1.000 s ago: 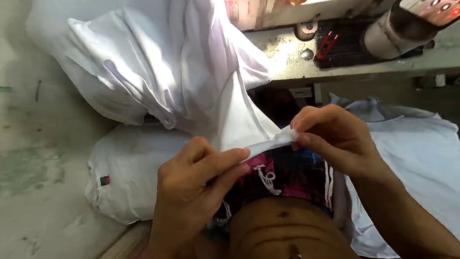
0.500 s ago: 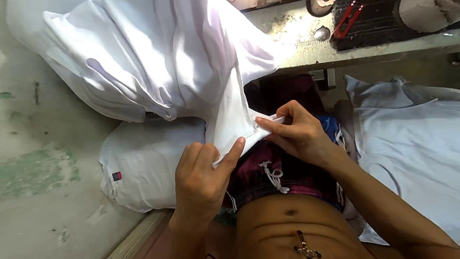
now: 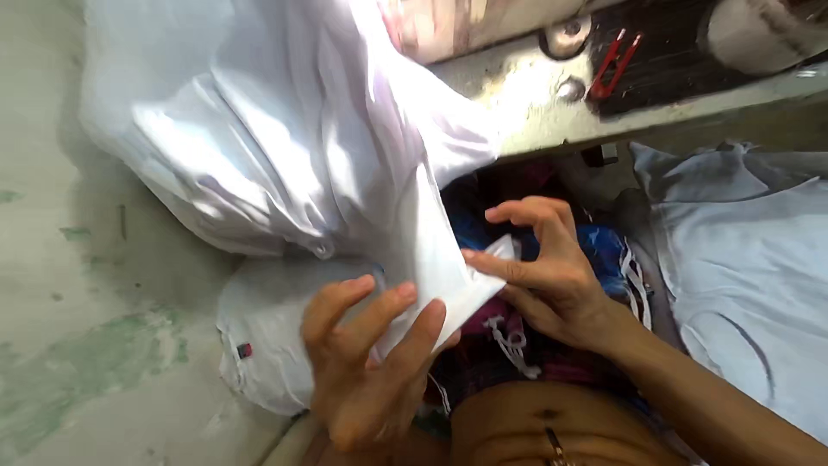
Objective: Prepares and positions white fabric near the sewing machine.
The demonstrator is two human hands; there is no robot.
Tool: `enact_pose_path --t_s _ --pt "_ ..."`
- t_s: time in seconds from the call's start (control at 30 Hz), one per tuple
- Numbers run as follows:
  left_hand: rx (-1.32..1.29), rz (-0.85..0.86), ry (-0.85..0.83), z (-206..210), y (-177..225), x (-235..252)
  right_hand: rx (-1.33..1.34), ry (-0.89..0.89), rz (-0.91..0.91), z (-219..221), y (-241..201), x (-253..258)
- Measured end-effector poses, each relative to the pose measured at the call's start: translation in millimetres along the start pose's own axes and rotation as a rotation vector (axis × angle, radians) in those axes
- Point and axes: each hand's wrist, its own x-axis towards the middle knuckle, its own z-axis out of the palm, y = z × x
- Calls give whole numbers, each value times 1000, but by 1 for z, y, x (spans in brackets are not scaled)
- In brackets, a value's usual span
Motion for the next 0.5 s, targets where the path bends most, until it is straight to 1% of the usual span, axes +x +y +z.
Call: enact_pose_path --t_s 0.03,0.07,0.1,0.13,0.17,0.2,0.23,0.27,0.3,0.33,0.37,0.4,0.43,0.47,0.5 --pt "-133 -9 41 5 -4 6 15 12 17 1 -6 7" --pt "-268 -38 129 13 -7 16 52 28 30 1 -12 20" --pt "-328 -79 242 20 -8 33 107 32 30 0 -18 38" --pt "-267 -91 328 21 -9 56 185 40 23 -2 -23 59" --pt "-133 -44 363 17 -14 85 279 62 21 -5 -25 83" --pt "13 51 360 12 -21 119 370 96 39 -8 -23 106" --pt "159 153 320 10 -29 154 446 125 96 -12 -16 129" --pt "276 227 237 14 -38 189 524 153 196 -16 -6 148" --pt "343 264 146 25 -48 220 606 183 331 -18 7 164" --pt "371 263 47 39 -59 244 684 210 484 -19 19 174" --pt "367 238 -46 54 -71 261 735 238 599 -20 30 180" --pt "344 211 -114 69 -83 269 765 269 665 -20 38 181" --pt "324 187 -151 79 -93 268 771 293 692 -19 43 176" --pt "324 165 -158 84 -102 259 750 315 671 -14 44 168" --pt "333 146 -129 86 -109 247 700 334 606 -8 46 162"
